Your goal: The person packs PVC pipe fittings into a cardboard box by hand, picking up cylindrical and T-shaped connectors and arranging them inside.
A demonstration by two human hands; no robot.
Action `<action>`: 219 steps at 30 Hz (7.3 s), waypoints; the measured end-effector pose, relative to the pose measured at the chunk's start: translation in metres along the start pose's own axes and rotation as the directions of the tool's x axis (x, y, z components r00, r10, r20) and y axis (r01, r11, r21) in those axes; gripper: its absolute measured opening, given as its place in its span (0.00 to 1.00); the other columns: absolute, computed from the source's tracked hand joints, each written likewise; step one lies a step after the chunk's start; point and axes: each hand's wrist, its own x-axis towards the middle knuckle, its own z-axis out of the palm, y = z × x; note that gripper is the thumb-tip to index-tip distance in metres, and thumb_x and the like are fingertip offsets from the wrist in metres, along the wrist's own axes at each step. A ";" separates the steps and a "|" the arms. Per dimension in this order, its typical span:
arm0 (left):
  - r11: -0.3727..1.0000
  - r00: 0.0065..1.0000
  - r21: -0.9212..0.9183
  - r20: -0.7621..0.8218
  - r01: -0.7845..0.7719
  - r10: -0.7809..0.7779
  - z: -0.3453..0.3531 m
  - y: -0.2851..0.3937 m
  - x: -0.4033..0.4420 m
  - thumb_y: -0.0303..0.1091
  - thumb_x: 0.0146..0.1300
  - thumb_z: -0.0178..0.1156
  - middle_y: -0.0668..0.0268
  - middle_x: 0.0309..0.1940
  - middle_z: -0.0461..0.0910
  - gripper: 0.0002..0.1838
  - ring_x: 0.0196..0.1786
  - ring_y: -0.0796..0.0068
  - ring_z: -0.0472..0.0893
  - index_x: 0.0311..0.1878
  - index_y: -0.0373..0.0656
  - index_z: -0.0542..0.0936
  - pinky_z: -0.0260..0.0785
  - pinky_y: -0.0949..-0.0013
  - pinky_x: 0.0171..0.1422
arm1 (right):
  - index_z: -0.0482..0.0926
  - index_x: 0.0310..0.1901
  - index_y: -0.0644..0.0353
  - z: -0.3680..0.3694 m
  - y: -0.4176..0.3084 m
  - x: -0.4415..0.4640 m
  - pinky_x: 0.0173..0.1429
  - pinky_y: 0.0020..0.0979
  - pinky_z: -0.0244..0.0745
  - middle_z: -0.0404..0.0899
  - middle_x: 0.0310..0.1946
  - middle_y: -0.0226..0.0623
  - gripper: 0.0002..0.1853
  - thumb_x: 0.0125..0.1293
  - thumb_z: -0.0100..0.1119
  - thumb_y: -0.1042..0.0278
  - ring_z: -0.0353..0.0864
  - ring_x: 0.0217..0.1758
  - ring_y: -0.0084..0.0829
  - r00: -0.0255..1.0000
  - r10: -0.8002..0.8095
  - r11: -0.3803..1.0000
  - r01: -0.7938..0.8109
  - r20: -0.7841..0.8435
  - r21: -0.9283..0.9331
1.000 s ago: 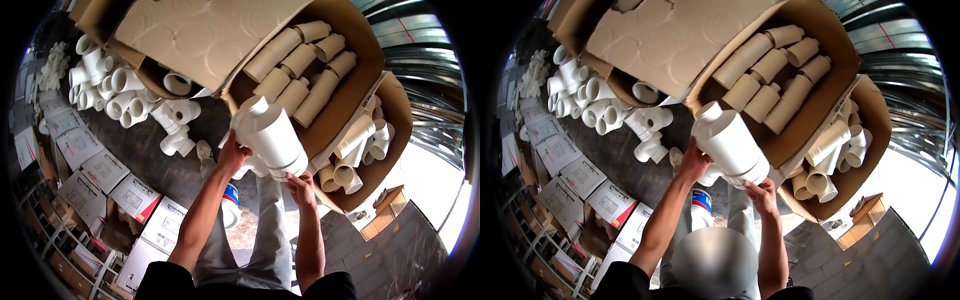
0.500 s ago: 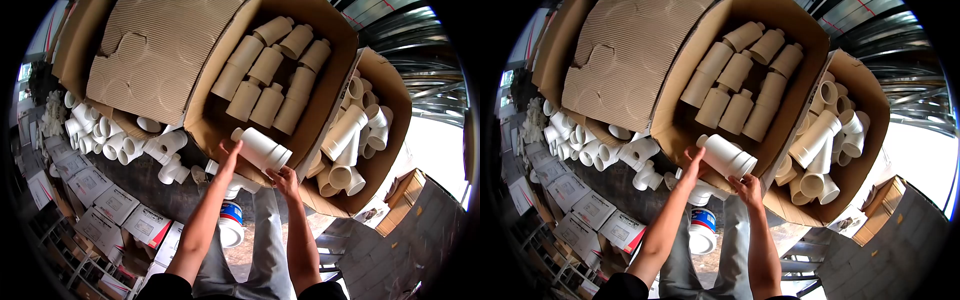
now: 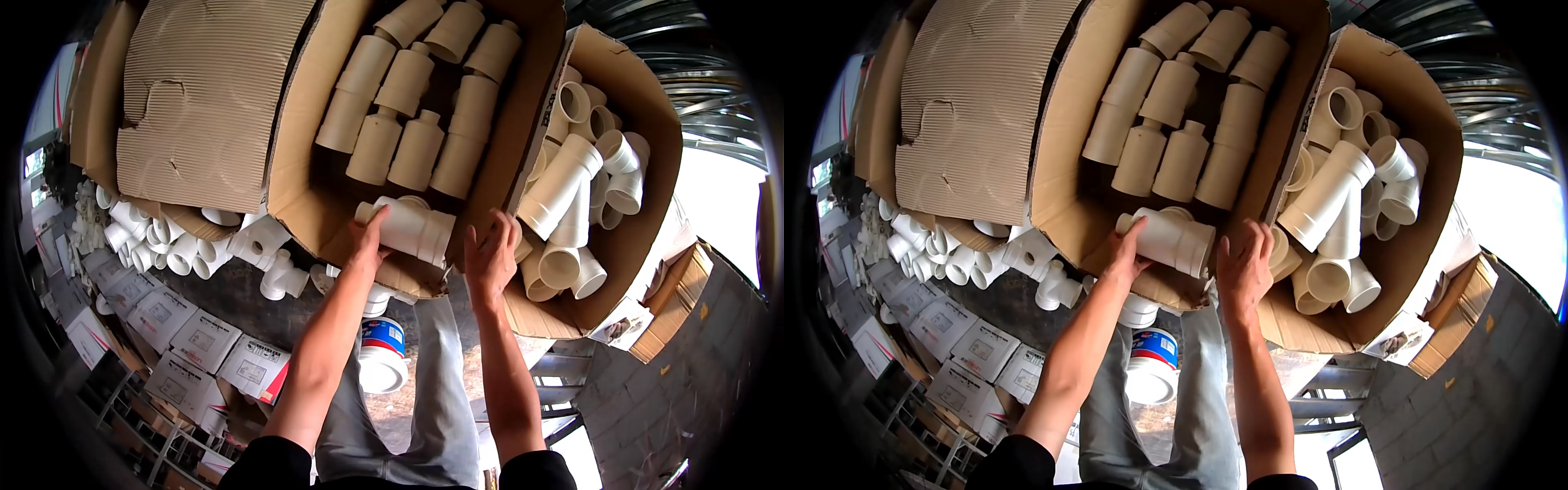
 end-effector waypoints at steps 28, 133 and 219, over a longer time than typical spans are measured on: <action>0.974 0.945 0.085 -0.236 -0.209 0.224 0.039 -0.061 0.130 0.43 0.41 0.79 0.54 0.59 0.67 0.57 0.59 0.56 0.70 0.70 0.42 0.52 0.68 0.48 0.57 | 0.53 0.72 0.47 0.013 0.016 0.092 0.40 0.41 0.79 0.71 0.61 0.43 0.40 0.56 0.47 0.84 0.81 0.42 0.52 0.973 -0.054 0.997 0.065 -0.226 0.042; 0.902 0.883 -0.226 0.217 -0.369 0.416 -0.374 -0.068 -0.114 0.36 0.64 0.51 0.71 0.14 0.69 0.15 0.18 0.78 0.71 0.21 0.42 0.71 0.60 0.72 0.25 | 0.59 0.68 0.61 0.170 -0.126 -0.232 0.65 0.41 0.66 0.66 0.64 0.54 0.38 0.63 0.63 0.51 0.68 0.65 0.47 0.848 -0.239 0.905 0.018 0.473 0.424; 0.811 0.656 0.433 -0.486 -0.394 0.578 -0.022 0.040 0.073 0.47 0.44 0.77 0.43 0.63 0.60 0.63 0.64 0.53 0.67 0.68 0.36 0.37 0.60 0.59 0.70 | 0.80 0.51 0.52 0.026 0.027 0.018 0.65 0.45 0.65 0.77 0.59 0.34 0.22 0.52 0.57 0.67 0.66 0.70 0.43 0.920 -0.385 0.900 0.356 -0.075 -0.252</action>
